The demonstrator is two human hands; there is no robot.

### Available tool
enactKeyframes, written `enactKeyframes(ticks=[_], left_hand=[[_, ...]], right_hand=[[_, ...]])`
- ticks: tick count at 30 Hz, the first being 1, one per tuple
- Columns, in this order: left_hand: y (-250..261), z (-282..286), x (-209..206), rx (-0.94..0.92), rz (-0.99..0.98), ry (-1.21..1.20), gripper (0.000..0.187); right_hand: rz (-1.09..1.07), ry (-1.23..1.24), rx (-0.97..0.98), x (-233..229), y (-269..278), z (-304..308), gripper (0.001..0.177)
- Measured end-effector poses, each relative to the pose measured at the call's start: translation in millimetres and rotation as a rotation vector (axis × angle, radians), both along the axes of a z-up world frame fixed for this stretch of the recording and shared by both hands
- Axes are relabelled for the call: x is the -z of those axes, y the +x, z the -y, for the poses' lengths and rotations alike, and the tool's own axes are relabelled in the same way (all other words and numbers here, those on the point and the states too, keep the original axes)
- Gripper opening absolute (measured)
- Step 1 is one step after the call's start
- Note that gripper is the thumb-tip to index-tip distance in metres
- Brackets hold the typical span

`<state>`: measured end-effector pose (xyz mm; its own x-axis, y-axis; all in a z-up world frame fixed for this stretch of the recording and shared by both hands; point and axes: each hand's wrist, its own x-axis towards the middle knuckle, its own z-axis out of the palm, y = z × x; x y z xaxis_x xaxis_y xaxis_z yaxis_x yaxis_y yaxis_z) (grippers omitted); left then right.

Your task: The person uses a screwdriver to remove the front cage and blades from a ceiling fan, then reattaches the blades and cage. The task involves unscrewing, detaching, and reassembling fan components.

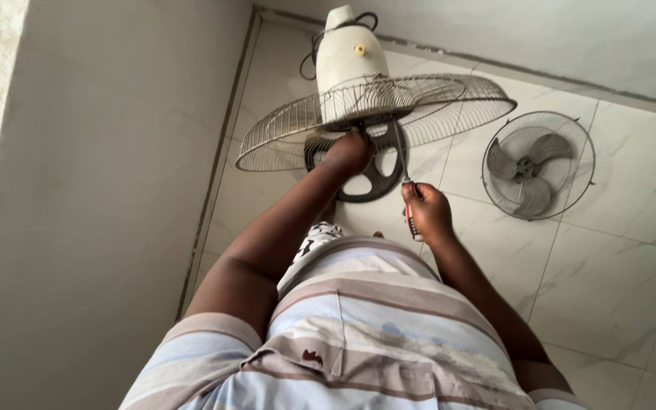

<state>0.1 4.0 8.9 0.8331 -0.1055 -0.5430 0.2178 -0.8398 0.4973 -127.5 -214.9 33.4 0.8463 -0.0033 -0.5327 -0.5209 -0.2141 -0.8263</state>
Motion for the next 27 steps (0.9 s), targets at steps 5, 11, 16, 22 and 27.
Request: enactKeyframes(ticks=[5, 11, 16, 22, 27], left_hand=[[3.0, -8.4, 19.7, 0.693, 0.195, 0.399, 0.032], [-2.3, -8.4, 17.7, 0.399, 0.16, 0.243, 0.042], [-5.8, -2.4, -6.3, -0.04, 0.027, -0.001, 0.054], [-1.6, -5.0, -7.2, -0.006, 0.011, 0.048, 0.056], [1.5, -10.9, -2.5, 0.375, 0.074, 0.249, 0.051]], right_hand=[[-0.465, 1.403, 0.074, 27.4, 12.7, 26.1, 0.04], [-0.456, 1.103, 0.012, 27.0, 10.8, 28.3, 0.045], [-0.369, 0.704, 0.054, 8.5, 7.9, 18.0, 0.047], [0.592, -0.542, -0.235, -17.7, -8.3, 6.1, 0.063], [0.608, -0.721, -0.244, -33.4, -5.0, 6.2, 0.035]])
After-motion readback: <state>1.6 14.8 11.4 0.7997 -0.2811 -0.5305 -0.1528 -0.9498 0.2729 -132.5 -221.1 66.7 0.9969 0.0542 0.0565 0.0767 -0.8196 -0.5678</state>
